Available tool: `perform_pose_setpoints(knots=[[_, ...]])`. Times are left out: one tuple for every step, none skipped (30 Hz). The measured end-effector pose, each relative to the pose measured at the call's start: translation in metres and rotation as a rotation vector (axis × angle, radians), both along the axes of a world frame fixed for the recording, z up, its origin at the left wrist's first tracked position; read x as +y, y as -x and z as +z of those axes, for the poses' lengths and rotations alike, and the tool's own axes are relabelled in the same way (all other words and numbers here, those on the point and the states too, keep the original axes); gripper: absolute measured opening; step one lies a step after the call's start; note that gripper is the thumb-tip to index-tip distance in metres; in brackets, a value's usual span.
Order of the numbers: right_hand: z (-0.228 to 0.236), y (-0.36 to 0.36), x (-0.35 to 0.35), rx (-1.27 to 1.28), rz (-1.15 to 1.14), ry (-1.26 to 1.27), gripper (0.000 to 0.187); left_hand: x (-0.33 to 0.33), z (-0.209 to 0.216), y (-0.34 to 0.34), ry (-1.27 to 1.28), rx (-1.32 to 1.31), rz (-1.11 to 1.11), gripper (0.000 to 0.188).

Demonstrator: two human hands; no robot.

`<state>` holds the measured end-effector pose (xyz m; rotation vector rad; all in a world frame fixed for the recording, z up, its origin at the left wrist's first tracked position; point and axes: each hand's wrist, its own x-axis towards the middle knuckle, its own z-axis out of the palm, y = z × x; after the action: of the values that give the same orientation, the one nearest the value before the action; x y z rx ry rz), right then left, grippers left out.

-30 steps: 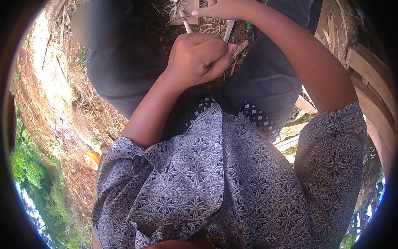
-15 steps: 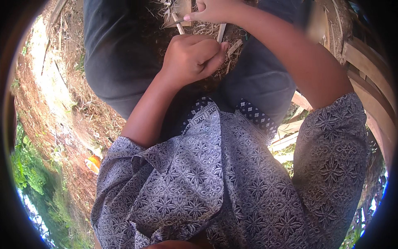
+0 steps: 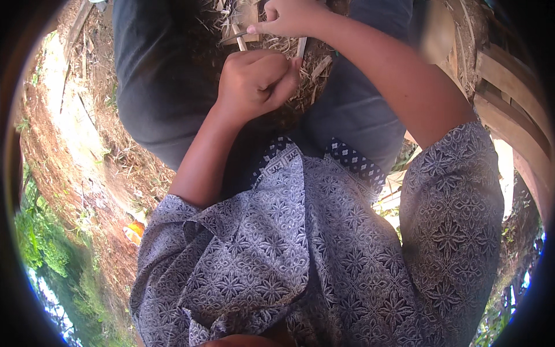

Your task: The person sits on the ground and uses a knife to split small pieces of wood into thin strips. They hold the wood with one hand and carefully shave off layers with the other, creating a pile of wood shavings.

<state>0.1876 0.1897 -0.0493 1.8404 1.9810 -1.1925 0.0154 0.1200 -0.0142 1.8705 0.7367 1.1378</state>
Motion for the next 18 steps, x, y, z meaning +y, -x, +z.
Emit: perform_pose_setpoints(knots=[[-0.014,-0.006,-0.008,0.021,0.002,0.007,0.047,0.001,0.001,0.002,0.018,-0.006,-0.010,0.040],[-0.021,-0.008,-0.013,0.045,0.012,0.012,0.045,0.003,0.003,0.005,0.034,-0.008,-0.013,0.041],[-0.026,-0.013,-0.020,0.133,-0.050,0.028,0.047,0.006,0.003,0.009,0.074,-0.033,-0.002,0.041],[-0.026,-0.013,-0.028,0.221,-0.108,0.046,0.049,0.009,0.005,0.017,0.117,-0.057,0.013,0.041],[-0.023,-0.016,-0.037,0.310,-0.178,0.064,0.052,0.014,0.005,0.023,0.161,-0.081,0.014,0.041],[-0.019,-0.020,-0.048,0.379,-0.151,0.037,0.048,0.022,0.008,0.031,0.186,-0.065,0.005,0.039],[-0.006,-0.016,-0.053,0.367,-0.166,0.067,0.044,0.025,0.007,0.034,0.277,-0.147,0.035,0.038],[0.011,-0.014,-0.058,0.350,-0.191,0.097,0.040,0.031,0.009,0.039,0.334,-0.133,0.067,0.038],[0.022,-0.013,-0.063,0.335,-0.218,0.126,0.038,0.038,0.004,0.039,0.401,-0.259,0.053,0.041],[0.021,-0.011,-0.076,0.375,-0.291,0.009,0.031,0.047,0.002,0.038,0.445,-0.342,0.058,0.043],[0.024,-0.009,-0.080,0.340,-0.289,-0.048,0.030,0.055,0.006,0.034,0.531,-0.414,0.056,0.047],[0.025,-0.004,-0.082,0.305,-0.288,-0.105,0.029,0.063,0.005,0.032,0.541,-0.441,0.040,0.048],[0.026,0.003,-0.083,0.268,-0.284,-0.161,0.029,0.071,0.003,0.034,0.549,-0.468,0.027,0.049],[0.033,0.016,-0.081,0.179,-0.300,-0.197,0.025,0.079,-0.002,0.037,0.553,-0.477,0.022,0.049],[0.037,0.022,-0.078,0.184,-0.294,-0.223,0.025,0.087,-0.008,0.041,0.556,-0.486,0.018,0.049],[0.041,0.028,-0.076,0.190,-0.284,-0.246,0.025,0.093,-0.015,0.046,0.586,-0.532,-0.025,0.048],[0.043,0.032,-0.074,0.197,-0.276,-0.268,0.024,0.092,-0.014,0.042,0.544,-0.496,-0.032,0.049],[0.047,0.036,-0.077,0.248,-0.269,-0.276,0.021,0.089,-0.011,0.039,0.500,-0.460,-0.037,0.049]])
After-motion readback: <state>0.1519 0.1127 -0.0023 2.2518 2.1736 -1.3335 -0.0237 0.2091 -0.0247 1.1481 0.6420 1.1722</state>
